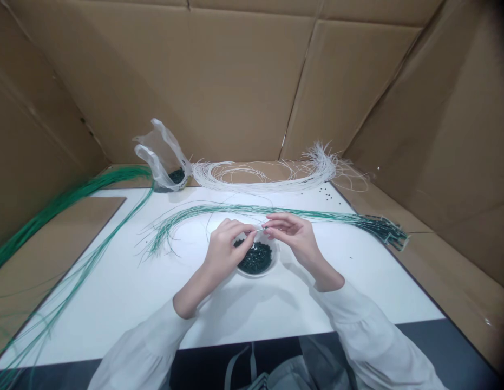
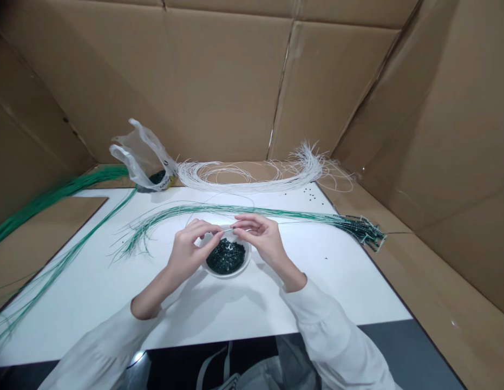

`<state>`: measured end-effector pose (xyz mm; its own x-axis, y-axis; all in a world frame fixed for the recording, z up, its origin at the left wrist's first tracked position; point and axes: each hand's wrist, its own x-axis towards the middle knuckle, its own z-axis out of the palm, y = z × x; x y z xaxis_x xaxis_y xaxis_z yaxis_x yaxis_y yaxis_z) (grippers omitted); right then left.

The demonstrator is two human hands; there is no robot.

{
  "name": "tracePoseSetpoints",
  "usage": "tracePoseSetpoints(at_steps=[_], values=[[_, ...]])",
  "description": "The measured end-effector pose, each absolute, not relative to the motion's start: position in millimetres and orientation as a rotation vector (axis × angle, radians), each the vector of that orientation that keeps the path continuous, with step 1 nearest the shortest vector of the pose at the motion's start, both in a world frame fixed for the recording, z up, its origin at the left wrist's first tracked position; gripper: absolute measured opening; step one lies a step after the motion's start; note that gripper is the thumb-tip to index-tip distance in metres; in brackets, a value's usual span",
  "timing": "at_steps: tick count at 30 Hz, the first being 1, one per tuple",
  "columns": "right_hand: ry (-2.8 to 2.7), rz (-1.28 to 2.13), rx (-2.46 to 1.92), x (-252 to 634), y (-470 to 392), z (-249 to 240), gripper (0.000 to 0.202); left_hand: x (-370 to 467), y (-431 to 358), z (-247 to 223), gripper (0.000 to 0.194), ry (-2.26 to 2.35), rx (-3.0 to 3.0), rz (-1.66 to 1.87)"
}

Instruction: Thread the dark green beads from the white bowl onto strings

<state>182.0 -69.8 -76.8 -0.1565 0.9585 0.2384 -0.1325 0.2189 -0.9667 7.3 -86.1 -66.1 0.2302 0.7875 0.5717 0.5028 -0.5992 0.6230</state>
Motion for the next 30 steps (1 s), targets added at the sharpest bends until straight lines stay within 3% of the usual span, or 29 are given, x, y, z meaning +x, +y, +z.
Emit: tracePoseSetpoints(at_steps=[30], values=[[-1.344, 1.207, -0.873, 181.1, -70.1, -75.0, 0.025, 6.9, -86.5, -66.9, 0.011, 1.199, 2.179, 1.291]])
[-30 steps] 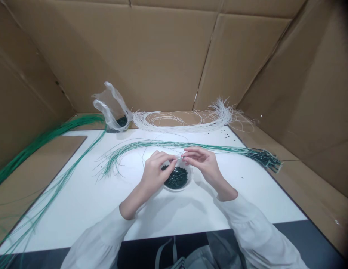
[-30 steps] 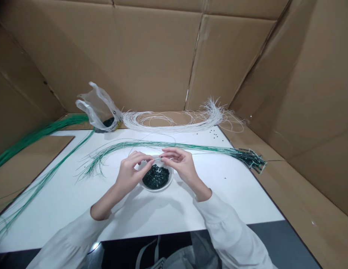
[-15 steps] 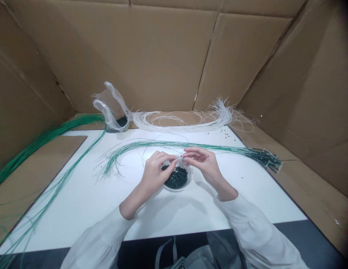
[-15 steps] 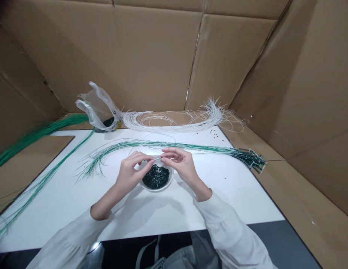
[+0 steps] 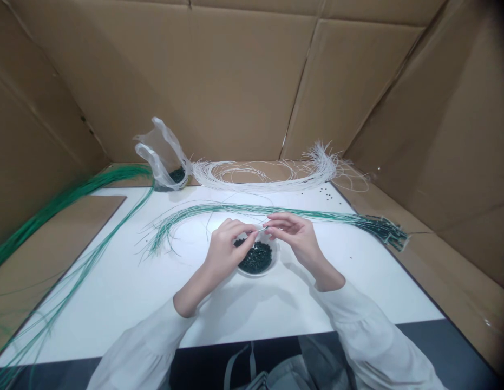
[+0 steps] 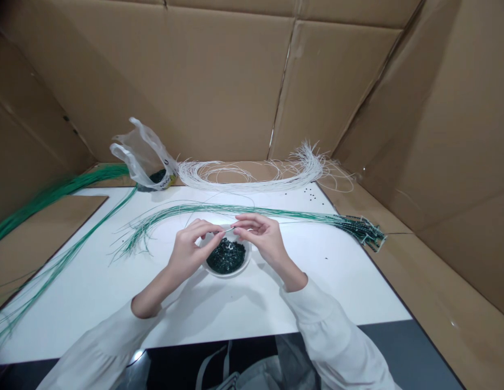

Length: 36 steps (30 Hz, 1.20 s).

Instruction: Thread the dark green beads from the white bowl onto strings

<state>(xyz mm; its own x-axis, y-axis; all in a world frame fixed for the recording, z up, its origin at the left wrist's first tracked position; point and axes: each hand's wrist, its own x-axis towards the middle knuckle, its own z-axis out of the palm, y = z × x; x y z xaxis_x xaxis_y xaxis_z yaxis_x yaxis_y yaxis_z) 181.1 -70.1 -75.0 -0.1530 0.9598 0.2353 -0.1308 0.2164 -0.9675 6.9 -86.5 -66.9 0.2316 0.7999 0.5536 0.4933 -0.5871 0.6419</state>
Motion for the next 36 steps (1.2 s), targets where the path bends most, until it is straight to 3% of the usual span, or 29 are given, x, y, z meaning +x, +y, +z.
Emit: tracePoseSetpoints(at_steps=[20, 33, 36], values=[[-1.39, 1.187, -0.878, 182.0, -69.7, -76.1, 0.024, 7.0, -86.6, -65.2, 0.013, 1.192, 2.169, 1.276], [-1.738, 0.826, -1.0, 180.5, -71.1, -77.2, 0.028, 5.4, -81.5, -70.2, 0.018, 1.268, 1.936, 1.176], [-2.009, 0.697, -1.126, 178.0, -69.0, -75.3, 0.019, 1.7, -77.3, -68.8, 0.024, 1.319, 1.801, 1.187]])
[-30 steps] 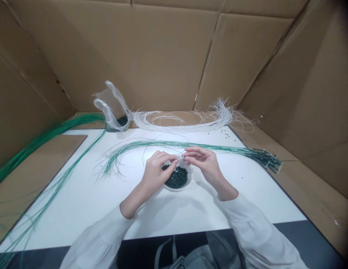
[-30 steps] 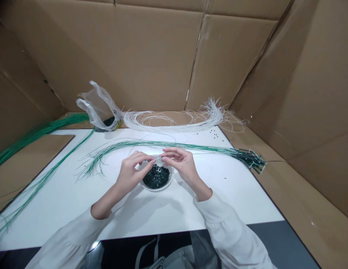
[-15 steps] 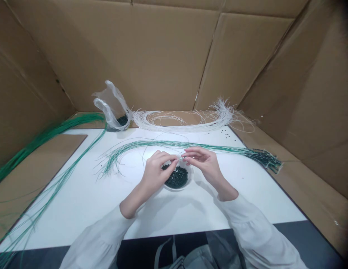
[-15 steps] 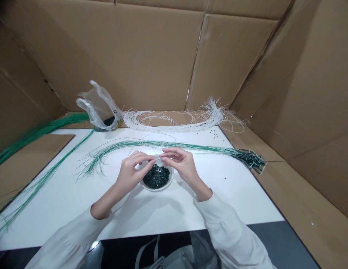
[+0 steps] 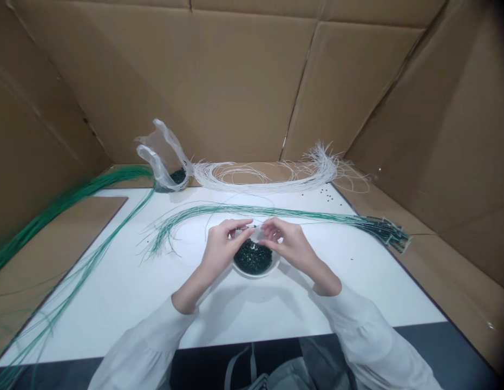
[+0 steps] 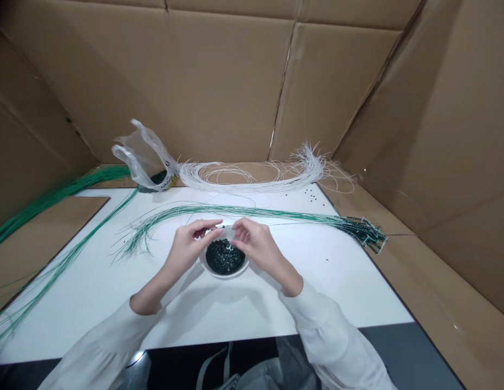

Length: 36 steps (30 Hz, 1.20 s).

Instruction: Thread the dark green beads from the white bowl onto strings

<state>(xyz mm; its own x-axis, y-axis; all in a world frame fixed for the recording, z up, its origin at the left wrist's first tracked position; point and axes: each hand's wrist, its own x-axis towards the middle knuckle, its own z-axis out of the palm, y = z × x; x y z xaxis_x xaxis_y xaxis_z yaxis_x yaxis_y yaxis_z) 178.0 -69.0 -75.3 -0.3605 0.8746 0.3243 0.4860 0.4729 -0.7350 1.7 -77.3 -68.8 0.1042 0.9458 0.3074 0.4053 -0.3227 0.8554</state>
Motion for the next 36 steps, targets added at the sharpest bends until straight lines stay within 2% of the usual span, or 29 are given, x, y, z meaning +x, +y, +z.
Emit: tracePoseSetpoints(at_steps=[5, 7, 11, 16, 27, 36], values=[[-2.694, 0.46, -1.088, 162, -69, -74, 0.008, -3, -71, -68, 0.029, 1.316, 1.713, 1.181], [-2.778, 0.404, -1.072, 155, -70, -75, 0.014, -4, -70, -68, 0.026, 1.322, 1.684, 1.197], [-2.756, 0.336, -1.078, 150, -71, -78, 0.026, -5, -70, -68, 0.022, 1.338, 1.647, 1.202], [-2.723, 0.216, -1.183, 154, -69, -87, 0.021, -4, -70, -65, 0.014, 1.359, 1.605, 1.205], [-2.732, 0.549, -1.069, 153, -64, -81, 0.016, -5, -70, -66, 0.021, 1.363, 1.624, 1.163], [-2.803, 0.45, -1.058, 149, -65, -80, 0.016, -4, -71, -65, 0.016, 1.416, 1.663, 1.149]])
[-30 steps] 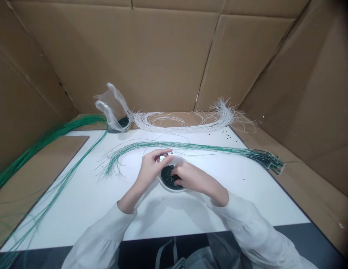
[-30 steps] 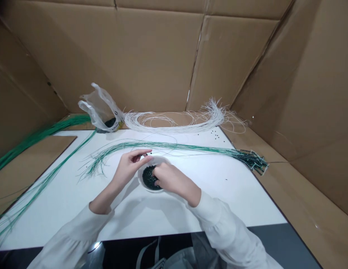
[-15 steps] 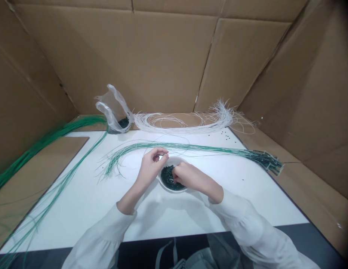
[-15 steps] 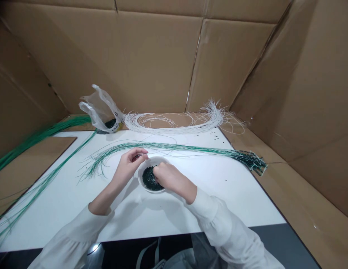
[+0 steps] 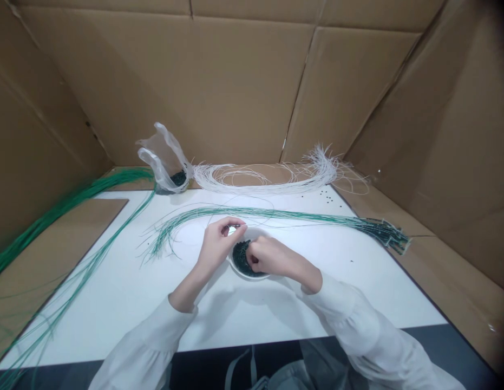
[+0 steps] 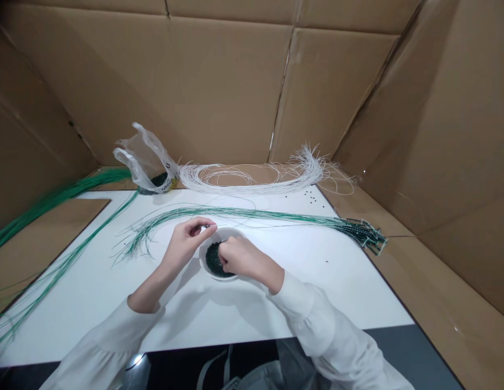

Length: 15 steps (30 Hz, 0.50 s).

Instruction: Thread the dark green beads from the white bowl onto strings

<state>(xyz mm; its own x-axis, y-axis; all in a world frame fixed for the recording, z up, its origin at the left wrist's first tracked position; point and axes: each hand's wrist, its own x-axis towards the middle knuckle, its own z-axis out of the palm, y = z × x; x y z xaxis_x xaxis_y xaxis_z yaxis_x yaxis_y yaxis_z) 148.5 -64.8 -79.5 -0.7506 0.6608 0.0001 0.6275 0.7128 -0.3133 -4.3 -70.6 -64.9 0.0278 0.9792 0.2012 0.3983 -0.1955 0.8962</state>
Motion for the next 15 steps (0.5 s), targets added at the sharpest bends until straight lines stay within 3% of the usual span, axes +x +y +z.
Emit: tracePoseSetpoints(at_steps=[5, 15], values=[[-2.772, 0.476, -1.121, 152, -64, -74, 0.014, -5, -70, -65, 0.019, 1.403, 1.638, 1.148], [-2.053, 1.164, -1.04, 181, -54, -64, 0.012, -3, -76, -61, 0.016, 1.392, 1.689, 1.229]])
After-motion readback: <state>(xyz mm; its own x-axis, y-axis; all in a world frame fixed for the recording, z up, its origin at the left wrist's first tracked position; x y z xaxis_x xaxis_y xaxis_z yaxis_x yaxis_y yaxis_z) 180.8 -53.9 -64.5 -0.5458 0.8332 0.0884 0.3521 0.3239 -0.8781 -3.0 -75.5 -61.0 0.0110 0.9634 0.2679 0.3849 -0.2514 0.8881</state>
